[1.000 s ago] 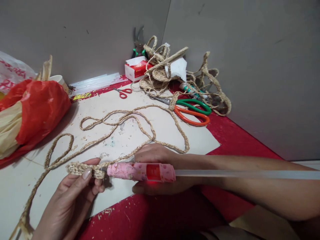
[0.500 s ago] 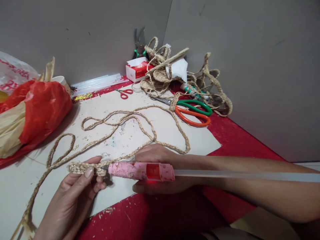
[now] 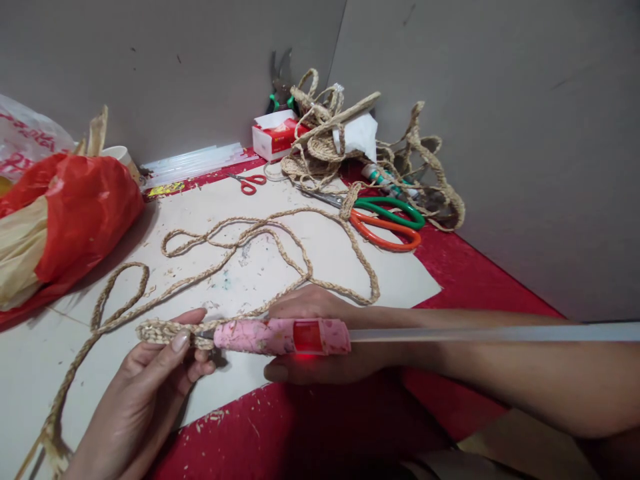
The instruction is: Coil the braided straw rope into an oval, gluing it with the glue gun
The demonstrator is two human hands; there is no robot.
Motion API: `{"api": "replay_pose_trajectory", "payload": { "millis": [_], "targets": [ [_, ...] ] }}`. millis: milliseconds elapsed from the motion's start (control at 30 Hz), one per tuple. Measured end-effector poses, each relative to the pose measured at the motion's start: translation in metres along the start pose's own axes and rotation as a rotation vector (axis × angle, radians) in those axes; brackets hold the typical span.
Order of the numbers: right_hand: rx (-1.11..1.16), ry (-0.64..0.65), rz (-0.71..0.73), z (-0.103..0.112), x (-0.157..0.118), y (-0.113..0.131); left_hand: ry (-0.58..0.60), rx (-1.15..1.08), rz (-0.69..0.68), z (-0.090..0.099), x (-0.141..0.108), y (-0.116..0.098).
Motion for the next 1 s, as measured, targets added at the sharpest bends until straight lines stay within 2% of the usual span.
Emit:
{"api": "replay_pose_trajectory", "payload": {
  "millis": [167, 367, 633, 767, 900, 1000],
  "targets": [
    [0.059, -0.019, 0.021, 0.001, -0.001, 0.002, -0.012, 0.010, -0.003, 0.006, -0.001, 0.000],
    [0.041, -0.013, -0.025, 0.003, -0.001, 0.000, 0.027, -0.008, -0.042, -0.002, -0.002, -0.008],
    [0.012, -0.048, -0.036, 0.001, -0.002, -0.002, 0.048, 0.008, -0.033, 0.001, -0.003, -0.005],
    [0.010, -0.059, -0.018, 0.002, -0.002, 0.000, 0.028, -0.023, -0.045, 0.002, -0.002, -0.005],
    [0.024, -0.097, 0.064, 0.007, -0.004, 0.008, 0.001, -0.028, -0.035, 0.001, -0.002, -0.006],
    [0.023, -0.100, 0.055, 0.008, -0.003, 0.008, -0.023, -0.043, -0.032, 0.004, -0.001, -0.006]
  ]
}}
Point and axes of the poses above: each hand's wrist, its own x-axis towards the middle knuckle, its own z-axis out of the back of the hand, y = z × x, the point moved 9 cm from there along x, towards the middle knuckle, and after that the axes turned 10 degrees about -z, right-handed, at the moved point
